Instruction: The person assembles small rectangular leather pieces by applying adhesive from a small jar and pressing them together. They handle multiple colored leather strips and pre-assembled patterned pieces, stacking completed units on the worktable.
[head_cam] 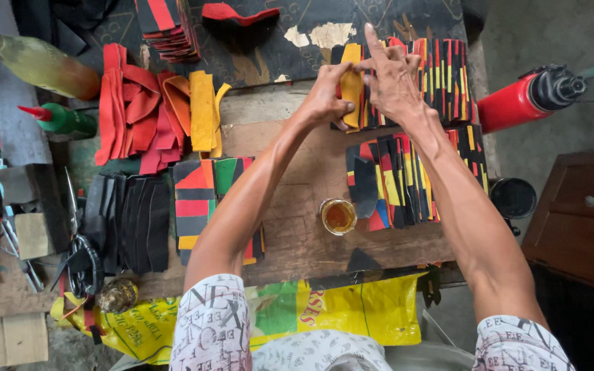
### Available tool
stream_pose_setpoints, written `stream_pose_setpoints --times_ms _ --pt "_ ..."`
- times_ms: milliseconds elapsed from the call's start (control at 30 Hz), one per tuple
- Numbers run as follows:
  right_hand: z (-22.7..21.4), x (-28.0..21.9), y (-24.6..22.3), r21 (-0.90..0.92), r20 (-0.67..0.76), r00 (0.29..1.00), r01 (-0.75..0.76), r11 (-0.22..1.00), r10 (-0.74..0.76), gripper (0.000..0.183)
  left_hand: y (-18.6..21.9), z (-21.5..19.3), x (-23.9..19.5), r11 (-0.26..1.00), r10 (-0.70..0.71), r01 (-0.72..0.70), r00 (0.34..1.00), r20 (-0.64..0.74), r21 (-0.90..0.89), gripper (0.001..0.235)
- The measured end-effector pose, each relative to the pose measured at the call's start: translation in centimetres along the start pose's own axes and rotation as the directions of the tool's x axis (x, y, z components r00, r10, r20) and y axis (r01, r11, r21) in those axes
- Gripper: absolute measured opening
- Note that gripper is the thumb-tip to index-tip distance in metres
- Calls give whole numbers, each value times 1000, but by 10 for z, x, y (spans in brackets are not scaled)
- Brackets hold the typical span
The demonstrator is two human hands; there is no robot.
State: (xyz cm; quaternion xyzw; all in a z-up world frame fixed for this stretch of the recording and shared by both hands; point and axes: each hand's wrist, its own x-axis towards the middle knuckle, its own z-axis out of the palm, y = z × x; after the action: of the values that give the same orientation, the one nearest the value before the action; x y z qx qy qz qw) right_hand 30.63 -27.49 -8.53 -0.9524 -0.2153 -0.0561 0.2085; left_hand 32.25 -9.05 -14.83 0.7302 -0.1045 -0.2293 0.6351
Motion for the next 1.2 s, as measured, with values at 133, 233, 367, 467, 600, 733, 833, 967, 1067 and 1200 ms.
stream_pose_setpoints --times_ms 133,233,367,467,600,733,833,967,1067,1200 --pt "-2 3 -1 23 9 1000 -3 1000 3 112 -9 8 -4 856 314 -221 941 -130 467 86" --pt "-2 3 -5 21 27 1000 -9 1000 9 117 -8 11 -20 844 245 -131 957 -157 520 76" --pt "-3 3 -10 -45 34 999 3 999 -2 118 5 6 -37 763 203 -97 974 -95 638 66" --pt "0 3 -12 -70 22 1000 18 997 -17 117 12 7 -44 700 240 -115 967 -80 705 59" --pt "-2 5 -16 -106 25 999 44 993 -42 118 10 16 -45 636 246 -122 968 -51 762 55" --pt "-10 13 -28 -40 124 990 -70 997 75 117 6 16 -43 580 432 -279 902 1 766 56" --pt "-24 24 -42 30 147 979 -148 989 142 109 9 10 -40 597 351 -263 935 47 758 56" --pt "-44 9 -52 329 -182 974 -71 942 137 70 12 8 -30 640 185 -189 979 89 745 59" --pt "-63 -43 -81 270 -326 941 -4 963 96 46 -1 8 -22 636 240 -205 969 62 744 60" --pt "-73 -137 -148 314 -240 963 -43 948 123 34 -26 4 -6 626 376 -357 917 133 693 55"
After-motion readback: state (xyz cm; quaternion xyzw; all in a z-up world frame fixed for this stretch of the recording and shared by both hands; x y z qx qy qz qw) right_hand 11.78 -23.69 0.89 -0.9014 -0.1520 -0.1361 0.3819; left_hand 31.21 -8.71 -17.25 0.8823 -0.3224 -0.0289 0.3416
